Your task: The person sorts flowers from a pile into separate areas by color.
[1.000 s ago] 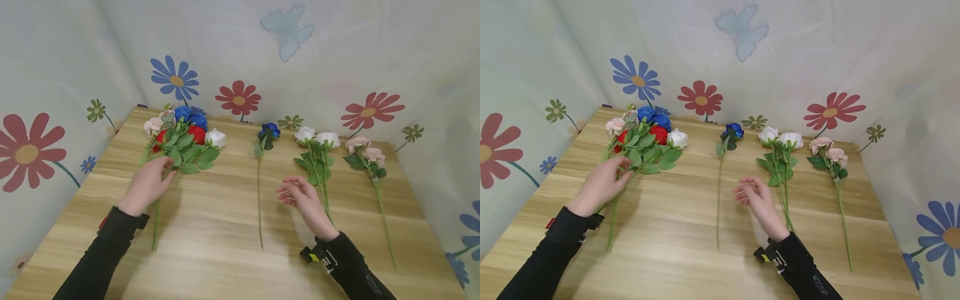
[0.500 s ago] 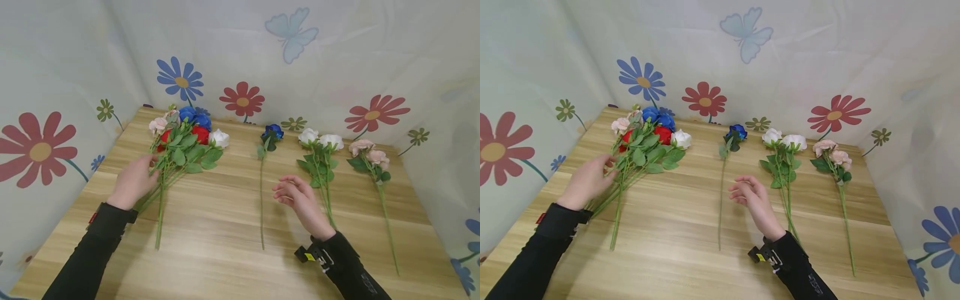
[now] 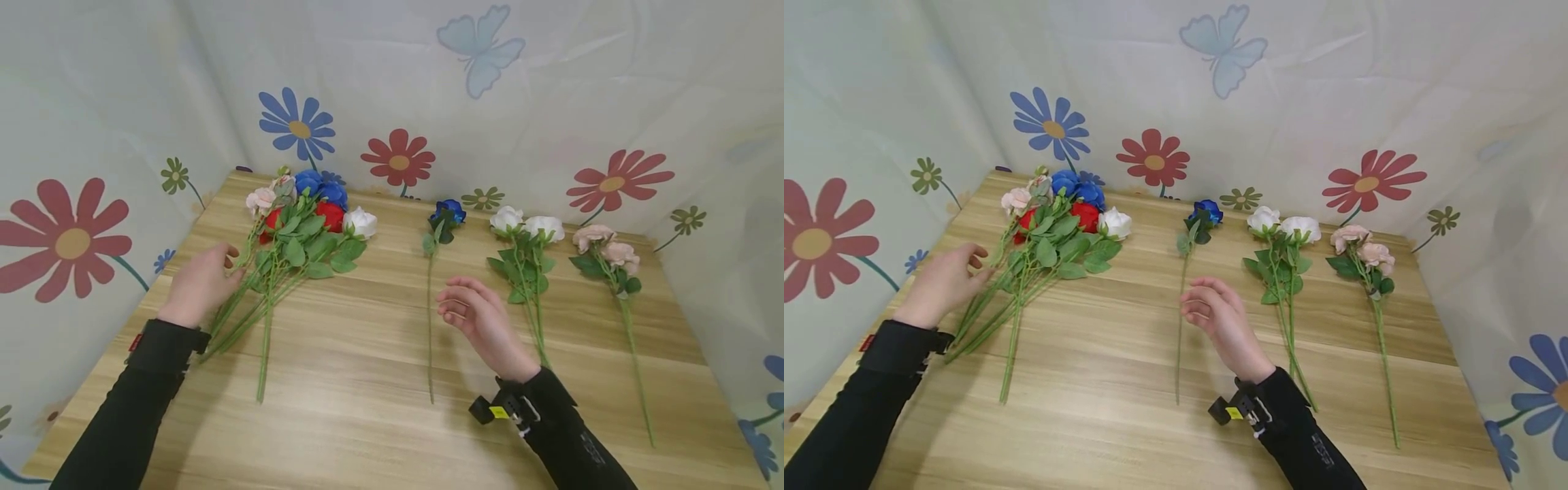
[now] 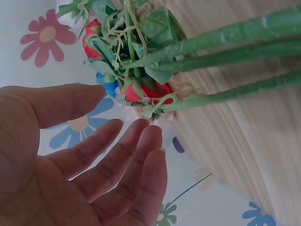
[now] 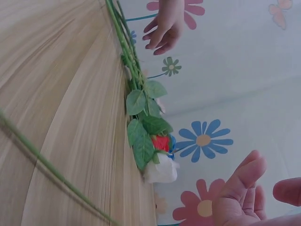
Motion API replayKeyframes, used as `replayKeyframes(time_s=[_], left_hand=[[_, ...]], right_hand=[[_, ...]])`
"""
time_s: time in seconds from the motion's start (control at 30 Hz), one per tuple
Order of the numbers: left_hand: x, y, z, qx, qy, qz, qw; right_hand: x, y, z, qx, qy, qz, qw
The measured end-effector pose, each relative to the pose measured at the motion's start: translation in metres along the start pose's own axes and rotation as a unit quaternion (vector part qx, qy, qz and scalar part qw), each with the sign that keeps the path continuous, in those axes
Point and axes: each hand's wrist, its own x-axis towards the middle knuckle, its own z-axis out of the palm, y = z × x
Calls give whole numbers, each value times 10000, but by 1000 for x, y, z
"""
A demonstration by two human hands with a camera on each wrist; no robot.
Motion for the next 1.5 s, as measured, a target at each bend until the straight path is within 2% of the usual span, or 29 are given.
replayKeyframes(time_s=[0.3,0.43,0.77,1.2,1.5], left_hand=[[0,13,15,-186,-111,99,9997],[1,19,23,-88,-244,210,9994],[6,32,34,259,-542,82,9982],[6,35,45,807,-189,0,9966],[9,32,45,896,-108,-197,9957]], right_hand=[[3,1,8,265,-77,134,9995],[4,4,8,231,-146,132,9995],[1,6,10,110,-270,149,9995],[1,7,8,9,-434,202,9989],[-1,8,7,-73,-477,188,9987]])
